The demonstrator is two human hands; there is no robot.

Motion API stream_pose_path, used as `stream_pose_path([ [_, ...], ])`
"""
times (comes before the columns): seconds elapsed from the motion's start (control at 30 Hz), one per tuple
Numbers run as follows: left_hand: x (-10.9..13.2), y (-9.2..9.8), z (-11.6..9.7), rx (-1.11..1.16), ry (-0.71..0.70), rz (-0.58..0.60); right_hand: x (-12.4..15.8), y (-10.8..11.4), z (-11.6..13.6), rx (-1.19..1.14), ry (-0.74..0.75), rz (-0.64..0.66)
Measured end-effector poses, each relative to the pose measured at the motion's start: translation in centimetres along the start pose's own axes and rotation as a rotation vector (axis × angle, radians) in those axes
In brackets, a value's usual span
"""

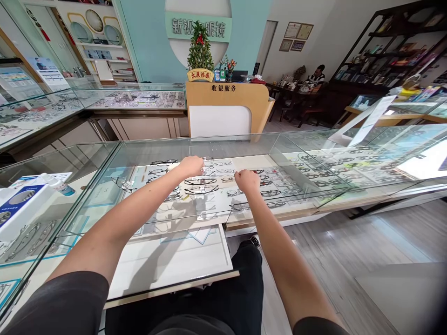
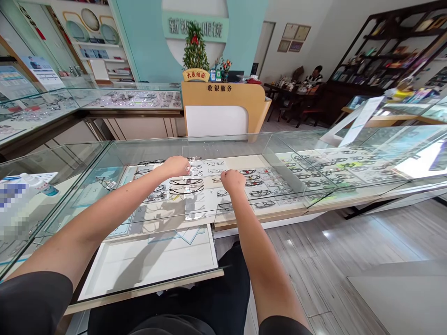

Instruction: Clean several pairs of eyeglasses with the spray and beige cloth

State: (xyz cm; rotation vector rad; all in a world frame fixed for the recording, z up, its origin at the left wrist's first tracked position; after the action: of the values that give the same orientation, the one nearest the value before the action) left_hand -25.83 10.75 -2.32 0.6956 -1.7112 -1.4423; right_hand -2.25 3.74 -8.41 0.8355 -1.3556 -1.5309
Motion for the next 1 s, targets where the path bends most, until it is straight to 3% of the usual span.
stream_pose_path([
  [0.17, 1.0, 1.1, 0.0, 0.050, -0.005, -0.047, -0.2, -0.2, -0.2, -0.014, -0.004, -0.006],
  [0.33, 3.7, 3.7, 0.4, 0.182, -0.010, -0.151, -0.2, 0.0, -0.3, -0.024, -0.004, -0.028],
  [0.5, 8.6, 5.7, 2.0, 0.358, 0.022, -0.305, 0.0, 0.3, -0.2, -0.052, -0.015, -0.033],
  [0.73, 16.9, 5.5, 6.9, 0.894, -0.040, -0.664, 1.2, 2.2, -0.1, -0.186, -0.025, -0.078],
  [0.87, 20.2, 4.2, 8.8, 1.103, -0.045, -0.752, 3.8, 4.5, 3.9, -0.368, 0.080, -0.180],
  [1.0, 21.8, 2.4, 9.5, 1.182, 0.024, -0.763, 8.4, 6.0, 13.4, -0.619, 0.413, -0.206],
])
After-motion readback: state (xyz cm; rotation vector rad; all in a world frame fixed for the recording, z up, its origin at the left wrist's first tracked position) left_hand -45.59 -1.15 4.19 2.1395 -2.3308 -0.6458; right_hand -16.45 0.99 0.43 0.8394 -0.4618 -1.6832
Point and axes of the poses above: each hand's wrist, its own x-axis away from the middle knuckle, its own y-axis out of the back of the hand, z = x × y, the point moved 10 cm from there along -x, towards the middle knuckle, and after that the axes turned 3 degrees about z, right-handed, at the moved point
